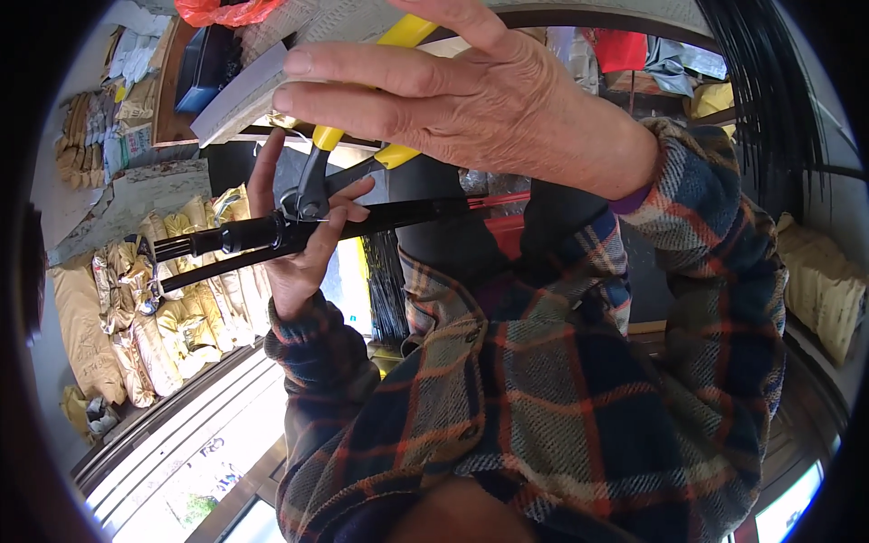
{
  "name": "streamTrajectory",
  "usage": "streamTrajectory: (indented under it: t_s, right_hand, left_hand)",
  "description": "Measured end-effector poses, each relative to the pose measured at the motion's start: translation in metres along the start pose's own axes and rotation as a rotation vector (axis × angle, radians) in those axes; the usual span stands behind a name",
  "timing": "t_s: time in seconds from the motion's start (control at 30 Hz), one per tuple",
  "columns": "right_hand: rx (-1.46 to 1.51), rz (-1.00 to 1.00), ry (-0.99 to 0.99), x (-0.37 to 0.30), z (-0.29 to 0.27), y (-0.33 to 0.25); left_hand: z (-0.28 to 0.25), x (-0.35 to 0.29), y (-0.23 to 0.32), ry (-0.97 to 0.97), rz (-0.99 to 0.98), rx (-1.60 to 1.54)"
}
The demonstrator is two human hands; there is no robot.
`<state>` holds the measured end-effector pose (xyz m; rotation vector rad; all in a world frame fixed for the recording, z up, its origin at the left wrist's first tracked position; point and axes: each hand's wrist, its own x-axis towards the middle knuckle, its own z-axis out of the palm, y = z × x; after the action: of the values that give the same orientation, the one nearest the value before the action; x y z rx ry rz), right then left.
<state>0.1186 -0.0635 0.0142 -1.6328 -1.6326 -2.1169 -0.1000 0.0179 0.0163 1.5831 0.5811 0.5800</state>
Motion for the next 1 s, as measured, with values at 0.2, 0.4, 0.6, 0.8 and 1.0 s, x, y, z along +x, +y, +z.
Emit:
streamTrajectory:
  t_s: [0.2,0.4,0.6,0.8,1.0]
  right_hand:
    - [0.456,0.001,0.087,0.005,0.003,-0.007]
    - [0.553,0.070,-0.087,-0.004,-0.011,-0.007]
    - [0.692,0.100,-0.011,-0.003,-0.011,-0.012]
    - [0.947,0.358,-0.277,-0.019,-0.048,-0.032]
    - [1.274,0.195,-0.502,-0.026,-0.052,-0.001]
  left_hand:
    - [-0.005,-0.006,0.002,-0.074,0.047,0.022]
    - [-0.005,-0.007,0.001,-0.042,0.038,0.025]
    - [-0.003,-0.008,0.006,-0.041,0.051,0.051]
    - [0.010,-0.010,0.001,0.080,0.109,0.032]
    - [0.005,-0.009,-0.002,0.003,0.027,0.073]
